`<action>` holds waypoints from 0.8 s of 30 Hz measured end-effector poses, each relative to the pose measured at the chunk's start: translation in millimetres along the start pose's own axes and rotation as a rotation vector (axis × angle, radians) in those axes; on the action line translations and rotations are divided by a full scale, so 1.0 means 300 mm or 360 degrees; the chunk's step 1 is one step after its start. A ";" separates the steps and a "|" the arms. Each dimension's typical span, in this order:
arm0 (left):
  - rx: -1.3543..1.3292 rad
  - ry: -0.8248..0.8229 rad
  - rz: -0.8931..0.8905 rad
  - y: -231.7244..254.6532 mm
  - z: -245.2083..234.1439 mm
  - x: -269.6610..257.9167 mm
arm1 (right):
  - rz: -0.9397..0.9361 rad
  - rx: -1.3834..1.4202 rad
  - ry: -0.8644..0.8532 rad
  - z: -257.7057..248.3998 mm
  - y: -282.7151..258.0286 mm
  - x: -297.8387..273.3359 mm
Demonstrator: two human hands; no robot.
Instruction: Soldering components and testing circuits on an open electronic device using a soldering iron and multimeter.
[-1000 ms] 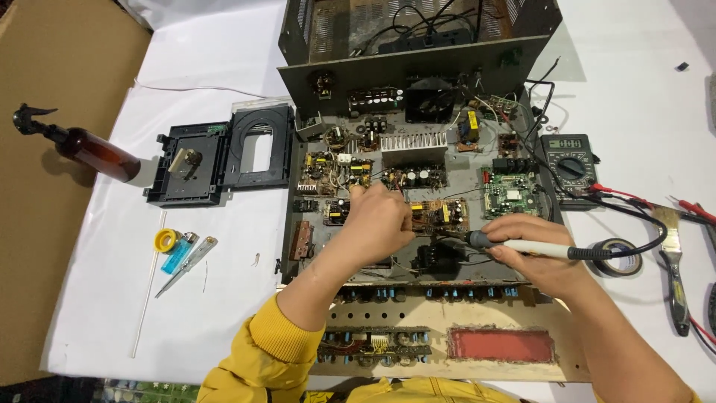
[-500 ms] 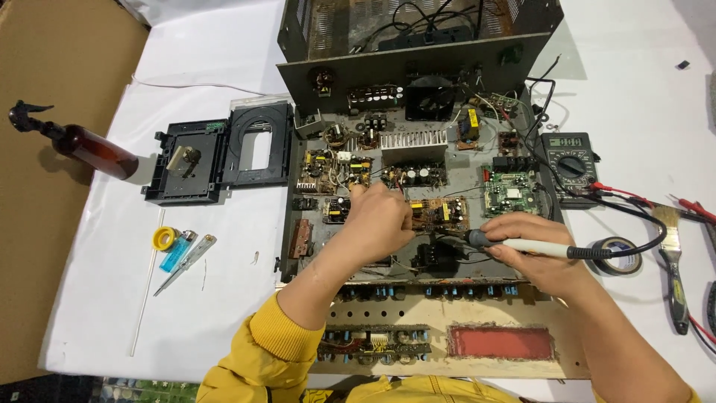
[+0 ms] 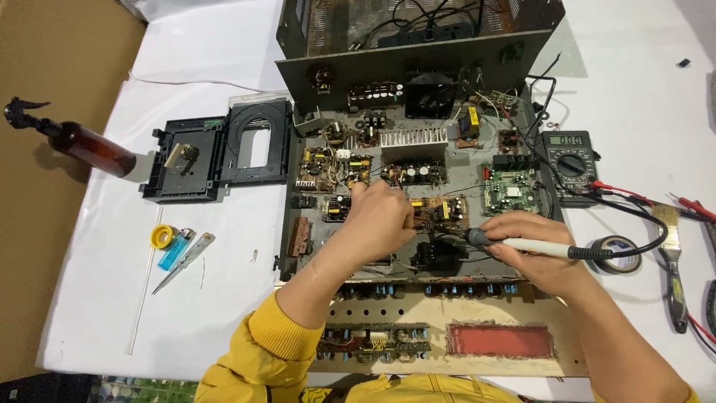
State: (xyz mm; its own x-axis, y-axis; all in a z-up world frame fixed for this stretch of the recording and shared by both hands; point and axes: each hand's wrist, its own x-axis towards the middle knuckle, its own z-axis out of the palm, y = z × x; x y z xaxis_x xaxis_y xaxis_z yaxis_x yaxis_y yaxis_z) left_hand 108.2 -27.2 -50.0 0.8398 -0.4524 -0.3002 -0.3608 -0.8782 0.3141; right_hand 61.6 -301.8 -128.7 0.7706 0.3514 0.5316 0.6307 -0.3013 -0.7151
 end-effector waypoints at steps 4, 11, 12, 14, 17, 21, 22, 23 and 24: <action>0.0009 0.0023 0.0019 -0.007 0.012 0.010 | 0.0000 -0.0008 -0.0031 -0.004 0.002 -0.002; 0.0056 0.0001 0.0005 -0.003 0.010 0.010 | 0.0037 0.0012 -0.0057 -0.006 0.005 -0.004; 0.0047 0.0008 0.0005 -0.003 0.009 0.008 | 0.0030 -0.0002 -0.0070 -0.006 0.003 -0.002; 0.0037 0.0014 0.0006 -0.001 0.005 0.003 | 0.0024 -0.0017 -0.0082 -0.007 0.000 -0.002; -0.0009 0.0001 -0.0017 -0.002 -0.005 -0.004 | 0.0077 -0.0028 -0.0080 -0.006 -0.001 -0.006; -0.0140 0.0194 -0.0009 -0.026 0.003 0.011 | 0.0019 -0.0092 0.0041 -0.009 0.002 -0.006; -0.0136 0.0249 -0.0023 -0.032 0.009 0.019 | 0.0047 -0.0102 0.0078 -0.010 0.004 -0.008; -0.0139 0.0249 -0.0025 -0.029 0.012 0.021 | 0.0046 -0.0101 0.0075 -0.005 0.012 -0.012; -0.0093 0.0236 -0.0063 -0.026 0.015 0.023 | 0.0068 -0.0065 0.0055 0.000 0.019 -0.016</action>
State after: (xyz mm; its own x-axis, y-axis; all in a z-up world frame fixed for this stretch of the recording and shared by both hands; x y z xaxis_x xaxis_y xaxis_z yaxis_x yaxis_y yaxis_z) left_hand 114.9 -24.2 -58.5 0.9050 -0.3861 -0.1784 -0.3059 -0.8823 0.3577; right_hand 61.6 -305.0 -135.3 0.7990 0.3072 0.5169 0.6000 -0.3515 -0.7186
